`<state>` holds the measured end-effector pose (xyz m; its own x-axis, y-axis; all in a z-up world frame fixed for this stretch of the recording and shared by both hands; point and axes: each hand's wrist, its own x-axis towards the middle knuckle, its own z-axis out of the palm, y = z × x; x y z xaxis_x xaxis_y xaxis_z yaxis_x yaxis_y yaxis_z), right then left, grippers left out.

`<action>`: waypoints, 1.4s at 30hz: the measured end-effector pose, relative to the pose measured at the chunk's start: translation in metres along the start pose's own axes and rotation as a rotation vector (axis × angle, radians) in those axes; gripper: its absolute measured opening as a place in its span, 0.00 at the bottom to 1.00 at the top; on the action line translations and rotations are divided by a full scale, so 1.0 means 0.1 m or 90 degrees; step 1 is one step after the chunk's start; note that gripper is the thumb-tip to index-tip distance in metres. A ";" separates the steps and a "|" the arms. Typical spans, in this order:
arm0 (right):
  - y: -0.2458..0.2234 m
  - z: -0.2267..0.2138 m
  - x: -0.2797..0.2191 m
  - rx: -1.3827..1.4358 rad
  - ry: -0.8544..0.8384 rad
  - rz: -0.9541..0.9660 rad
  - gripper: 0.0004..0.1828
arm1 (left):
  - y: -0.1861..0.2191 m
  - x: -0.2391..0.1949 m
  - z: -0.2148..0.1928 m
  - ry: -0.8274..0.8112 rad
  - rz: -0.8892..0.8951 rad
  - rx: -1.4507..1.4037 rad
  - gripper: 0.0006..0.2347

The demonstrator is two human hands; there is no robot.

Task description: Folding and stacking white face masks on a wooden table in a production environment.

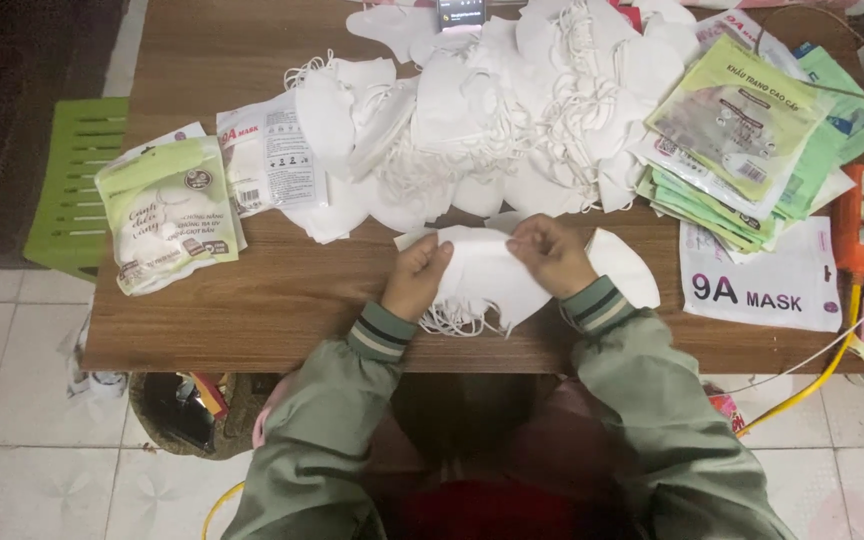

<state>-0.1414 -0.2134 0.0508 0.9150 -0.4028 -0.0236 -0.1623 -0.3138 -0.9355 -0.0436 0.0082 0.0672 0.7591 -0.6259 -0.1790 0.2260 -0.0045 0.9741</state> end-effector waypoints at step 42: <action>-0.21 0.24 3.97 -0.728 -0.042 0.102 0.46 | -0.51 0.07 -0.09 -0.011 0.039 0.197 0.20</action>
<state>0.2340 -0.3462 0.0526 0.8661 -0.4726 -0.1630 -0.4863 -0.8720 -0.0556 -0.0438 0.0110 0.0148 0.7542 -0.6458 -0.1188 -0.0184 -0.2016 0.9793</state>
